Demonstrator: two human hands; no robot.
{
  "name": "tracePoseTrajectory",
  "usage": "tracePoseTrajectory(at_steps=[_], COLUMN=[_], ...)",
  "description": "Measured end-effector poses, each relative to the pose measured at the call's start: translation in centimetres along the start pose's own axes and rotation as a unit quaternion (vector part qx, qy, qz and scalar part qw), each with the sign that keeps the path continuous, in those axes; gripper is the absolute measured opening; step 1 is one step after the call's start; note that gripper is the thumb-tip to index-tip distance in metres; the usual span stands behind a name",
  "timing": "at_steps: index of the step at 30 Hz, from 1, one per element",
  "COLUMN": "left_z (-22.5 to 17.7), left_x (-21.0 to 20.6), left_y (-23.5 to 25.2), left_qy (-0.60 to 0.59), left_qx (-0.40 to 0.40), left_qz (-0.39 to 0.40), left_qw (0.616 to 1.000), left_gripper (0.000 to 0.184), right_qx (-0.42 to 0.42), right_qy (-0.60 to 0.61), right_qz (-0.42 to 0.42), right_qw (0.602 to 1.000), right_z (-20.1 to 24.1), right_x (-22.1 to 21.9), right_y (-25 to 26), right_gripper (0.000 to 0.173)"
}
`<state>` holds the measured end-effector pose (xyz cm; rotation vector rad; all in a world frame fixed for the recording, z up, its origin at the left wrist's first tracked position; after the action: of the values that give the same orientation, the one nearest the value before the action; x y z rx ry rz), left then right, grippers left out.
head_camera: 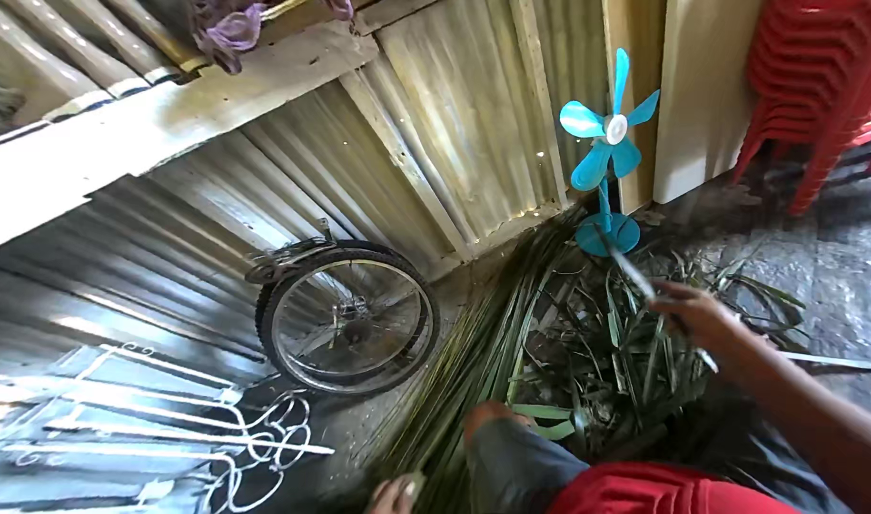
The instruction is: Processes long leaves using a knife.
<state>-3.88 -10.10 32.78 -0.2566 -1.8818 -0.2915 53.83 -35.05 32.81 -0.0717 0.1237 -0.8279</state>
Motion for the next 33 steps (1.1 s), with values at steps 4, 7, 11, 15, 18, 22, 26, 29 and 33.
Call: tracePoseTrajectory(at_steps=[4, 7, 11, 15, 18, 22, 26, 29, 33], left_z=[-11.4, -16.6, -20.1, -21.0, -20.9, -20.6, -19.1, -17.4, -13.6], left_x=[-2.1, -3.6, -5.4, -6.3, -6.1, -5.3, -4.1, -2.9, -1.9], left_y=[0.0, -0.5, -1.2, -1.8, -2.1, -2.8, -3.3, -3.5, -3.6], left_qy=[-0.097, -0.164, -0.221, -0.238, -0.25, -0.271, -0.28, -0.242, -0.186], left_qx=[-0.036, -0.057, -0.13, -0.152, -0.168, -0.164, -0.148, -0.145, -0.114], left_qz=[0.059, 0.085, 0.083, 0.08, 0.082, 0.115, 0.145, 0.152, 0.164], left_qw=[0.993, 0.981, 0.963, 0.956, 0.95, 0.941, 0.937, 0.947, 0.962], left_gripper=[0.022, 0.019, 0.013, 0.011, 0.011, 0.013, 0.013, 0.013, 0.015], right_qx=[-0.014, -0.019, -0.059, -0.111, -0.112, -0.111, -0.09, -0.08, -0.06], right_qy=[-0.003, 0.002, 0.027, 0.109, 0.184, 0.231, 0.21, 0.215, 0.219], right_qz=[0.207, 0.296, 0.31, 0.272, 0.23, 0.175, 0.115, 0.083, 0.027], right_qw=[0.978, 0.955, 0.948, 0.95, 0.949, 0.951, 0.967, 0.97, 0.973], right_z=[-1.1, -2.5, -3.6, -3.3, -3.1, -2.2, -1.2, -0.6, 0.5], right_x=[-10.4, -14.9, -16.5, -15.9, -15.4, -14.5, -12.9, -11.6, -9.3], right_y=[-5.5, -8.4, -9.8, -10.1, -10.0, -9.1, -7.4, -6.1, -4.4], right_gripper=[0.055, 0.053, 0.058, 0.059, 0.056, 0.055, 0.053, 0.05, 0.05])
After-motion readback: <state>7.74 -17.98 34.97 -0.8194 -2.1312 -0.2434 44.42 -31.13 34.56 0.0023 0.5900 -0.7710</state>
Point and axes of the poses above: each hand's wrist, its own y-axis towards the middle knuckle, its own x-axis out of the back of the hand, z = x × y, the point moved 5 cm from there along y, towards the middle knuckle, and after that the axes turned 10 degrees about x, right-handed, at the moved point
